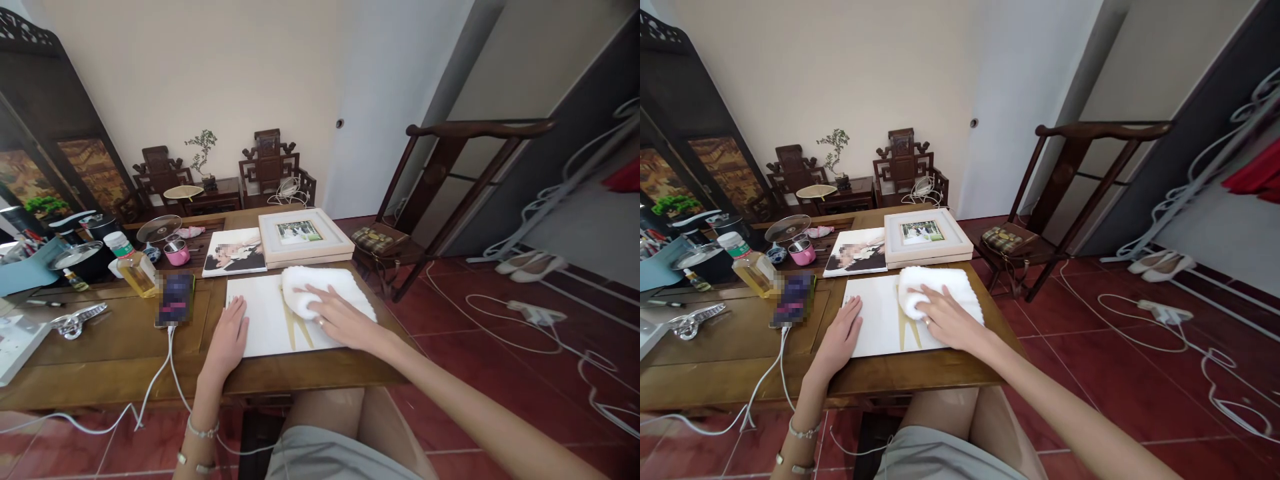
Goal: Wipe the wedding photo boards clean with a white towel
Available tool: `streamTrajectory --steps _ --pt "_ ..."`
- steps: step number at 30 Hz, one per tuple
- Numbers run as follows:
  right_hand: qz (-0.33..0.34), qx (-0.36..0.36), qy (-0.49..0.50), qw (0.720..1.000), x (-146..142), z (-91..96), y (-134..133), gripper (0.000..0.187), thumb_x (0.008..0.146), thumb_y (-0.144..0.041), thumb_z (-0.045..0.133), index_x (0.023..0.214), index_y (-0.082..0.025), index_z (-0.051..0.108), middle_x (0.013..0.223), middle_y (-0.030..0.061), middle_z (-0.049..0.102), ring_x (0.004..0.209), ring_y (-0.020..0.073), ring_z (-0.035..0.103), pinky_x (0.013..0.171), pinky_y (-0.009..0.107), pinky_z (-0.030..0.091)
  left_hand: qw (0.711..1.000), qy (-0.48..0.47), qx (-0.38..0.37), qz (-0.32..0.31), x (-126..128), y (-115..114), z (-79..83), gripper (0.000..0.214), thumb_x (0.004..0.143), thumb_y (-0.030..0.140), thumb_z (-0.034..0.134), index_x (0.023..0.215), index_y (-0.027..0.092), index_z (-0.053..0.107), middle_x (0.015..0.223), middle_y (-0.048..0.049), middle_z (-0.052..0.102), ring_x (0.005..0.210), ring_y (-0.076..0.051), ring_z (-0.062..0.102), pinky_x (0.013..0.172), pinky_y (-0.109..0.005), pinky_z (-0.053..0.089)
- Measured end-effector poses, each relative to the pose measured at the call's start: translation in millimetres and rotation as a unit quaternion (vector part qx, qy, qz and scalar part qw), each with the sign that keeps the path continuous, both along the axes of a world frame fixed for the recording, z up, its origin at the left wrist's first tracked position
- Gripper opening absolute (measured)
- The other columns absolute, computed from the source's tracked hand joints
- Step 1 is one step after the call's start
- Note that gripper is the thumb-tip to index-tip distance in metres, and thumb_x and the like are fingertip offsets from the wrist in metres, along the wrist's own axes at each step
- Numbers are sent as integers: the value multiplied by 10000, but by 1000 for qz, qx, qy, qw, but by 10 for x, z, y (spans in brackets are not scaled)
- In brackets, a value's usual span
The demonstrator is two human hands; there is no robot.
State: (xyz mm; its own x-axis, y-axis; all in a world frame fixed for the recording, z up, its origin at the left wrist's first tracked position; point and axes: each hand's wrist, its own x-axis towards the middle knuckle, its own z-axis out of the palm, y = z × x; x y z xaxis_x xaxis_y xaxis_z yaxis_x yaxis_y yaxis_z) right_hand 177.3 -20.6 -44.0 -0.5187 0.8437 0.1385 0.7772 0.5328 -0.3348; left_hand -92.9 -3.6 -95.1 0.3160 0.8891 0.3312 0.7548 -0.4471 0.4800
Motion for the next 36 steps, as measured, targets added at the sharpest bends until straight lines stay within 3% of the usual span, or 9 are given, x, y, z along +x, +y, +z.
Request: streamTrajectory --steps 4,7,10,15,18,21,29,32,36 --pt "-3 49 -24 999 -289 -26 339 334 759 -47 389 973 -164 617 1436 97 389 1360 310 237 1021 656 194 1000 1 1 -1 -4 6 -5 422 939 287 330 1316 144 454 1417 -121 422 1352 -217 321 1120 -462 249" --pt "-3 54 -54 997 -398 -22 338 356 739 -47 424 1008 -160 630 1432 106 394 1368 338 193 1007 682 183 1000 -1 4 -3 2 5 -1 418 938 284 333 1317 156 454 1416 -116 425 1350 -219 325 1116 -468 256" --pt "13 47 -79 996 -416 -31 79 380 718 -41 437 1012 -164 644 1447 96 369 1378 348 147 1019 683 173 1000 0 6 -4 12 -3 8 416 937 279 334 1316 156 455 1415 -119 427 1349 -223 326 1114 -471 255" --pt "48 49 -82 994 -383 -92 -613 349 672 -43 453 913 -179 664 1494 49 280 1390 353 58 1063 670 82 1000 1 5 -2 15 -15 9 420 939 279 334 1321 147 451 1417 -123 422 1356 -223 311 1116 -470 249" --pt "67 38 -73 994 -337 -89 -795 319 638 -31 449 824 -182 660 1503 21 256 1392 346 54 1074 660 69 1000 -1 8 -5 7 -12 -7 418 939 281 336 1321 157 453 1416 -119 425 1354 -225 316 1113 -479 254" --pt "67 14 -55 996 -285 -28 -620 333 663 -20 426 846 -185 650 1468 36 338 1389 314 130 1074 632 149 1000 -4 12 -8 0 -5 -23 419 937 276 339 1325 160 448 1418 -114 423 1354 -223 317 1111 -477 258" --pt "38 50 -52 997 -432 22 384 334 737 -41 417 957 -173 631 1429 98 399 1362 329 223 987 674 244 1000 3 -4 -1 4 -2 4 426 938 284 331 1327 153 443 1422 -117 416 1356 -231 311 1110 -487 252" --pt "14 61 -62 996 -542 -38 426 351 747 -60 428 1014 -161 631 1420 103 413 1361 345 210 997 682 216 1000 10 -12 1 10 -4 19 433 939 281 317 1327 133 441 1426 -121 409 1359 -228 305 1115 -481 246" --pt "5 68 -71 995 -614 -110 85 350 739 -85 454 1017 -160 652 1437 97 388 1372 369 145 1029 681 153 1000 12 -12 0 12 -4 16 436 940 272 309 1325 117 441 1424 -130 410 1359 -223 306 1119 -472 245"
